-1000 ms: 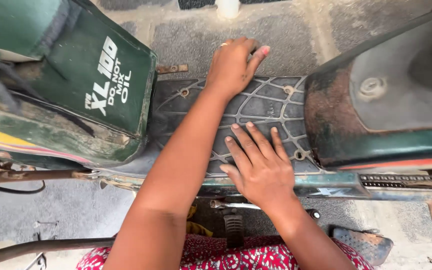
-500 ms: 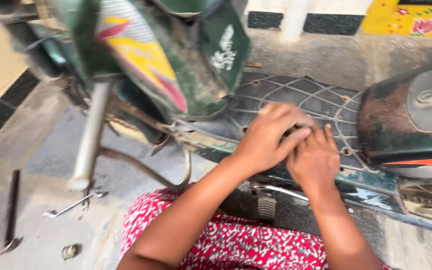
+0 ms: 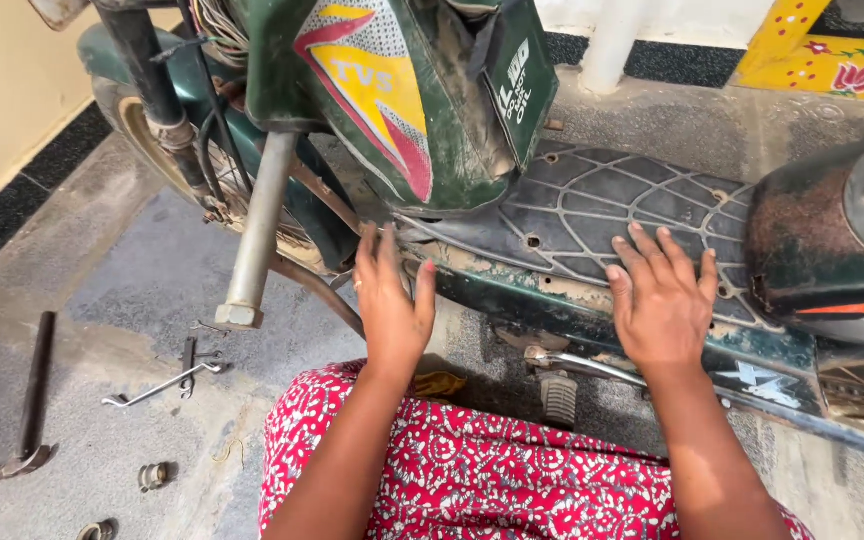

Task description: The person kneels beside a moped and pulls the rubber floor mat off the footboard, then works on the exposed floor panel area. They later position the rubber mat back over the footboard, align it with the mounting holes, and press it down to seat it in place.

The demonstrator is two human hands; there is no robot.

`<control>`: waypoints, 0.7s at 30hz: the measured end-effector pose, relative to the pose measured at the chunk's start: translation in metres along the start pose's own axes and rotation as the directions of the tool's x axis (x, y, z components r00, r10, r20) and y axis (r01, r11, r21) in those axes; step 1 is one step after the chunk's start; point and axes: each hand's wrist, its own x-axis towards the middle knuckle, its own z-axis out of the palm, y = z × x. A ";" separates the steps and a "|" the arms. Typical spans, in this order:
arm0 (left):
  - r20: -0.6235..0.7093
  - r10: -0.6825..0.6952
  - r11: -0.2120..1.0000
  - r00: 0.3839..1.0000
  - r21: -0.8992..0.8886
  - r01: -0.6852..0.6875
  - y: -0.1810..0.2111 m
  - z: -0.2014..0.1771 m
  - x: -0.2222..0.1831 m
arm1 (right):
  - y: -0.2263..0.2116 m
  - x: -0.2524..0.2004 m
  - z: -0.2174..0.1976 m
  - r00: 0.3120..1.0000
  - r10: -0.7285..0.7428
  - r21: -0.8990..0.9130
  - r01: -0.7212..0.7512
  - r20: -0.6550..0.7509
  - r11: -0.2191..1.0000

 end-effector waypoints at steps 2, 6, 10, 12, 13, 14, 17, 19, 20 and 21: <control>-0.011 0.023 1.000 1.000 -0.001 -0.023 -0.009 0.005 0.001 | -0.002 -0.001 0.000 1.000 0.010 -0.028 -0.010 0.006 1.000; 0.074 0.028 0.999 0.997 -0.027 -0.026 -0.023 0.020 -0.001 | -0.003 -0.007 0.000 1.000 0.015 -0.044 -0.014 0.021 0.999; 0.002 -0.042 0.999 0.999 -0.031 0.043 0.011 0.010 0.001 | -0.010 -0.007 -0.008 1.000 0.005 -0.050 -0.003 0.022 0.999; 0.009 -0.043 0.998 0.999 -0.039 0.043 0.023 0.013 -0.003 | -0.010 -0.007 -0.008 1.000 0.004 -0.057 -0.003 0.019 0.998; 0.005 -0.047 0.998 0.999 -0.038 0.047 0.028 0.014 -0.005 | -0.010 -0.006 -0.008 1.000 -0.007 -0.054 0.008 0.014 0.999; 0.013 -0.044 0.998 0.999 -0.045 0.045 0.034 0.014 -0.006 | -0.010 -0.005 -0.009 1.000 0.000 -0.061 0.001 0.016 0.998; 0.060 0.092 0.985 0.994 -0.154 -0.082 0.049 0.018 -0.009 | -0.009 -0.003 -0.013 1.000 -0.009 -0.068 0.011 0.028 0.998; 0.076 0.203 0.960 0.976 -0.212 -0.183 0.055 0.023 -0.008 | -0.007 0.001 -0.015 0.999 -0.037 -0.035 0.036 -0.014 0.999; 0.078 0.206 0.959 0.975 -0.216 -0.185 0.056 0.026 -0.008 | -0.003 0.003 -0.015 0.999 -0.032 -0.038 0.032 -0.014 0.999; 0.087 0.270 0.945 0.959 -0.214 -0.246 0.057 0.028 -0.007 | 0.000 0.005 -0.015 0.997 -0.053 -0.046 0.050 -0.063 0.998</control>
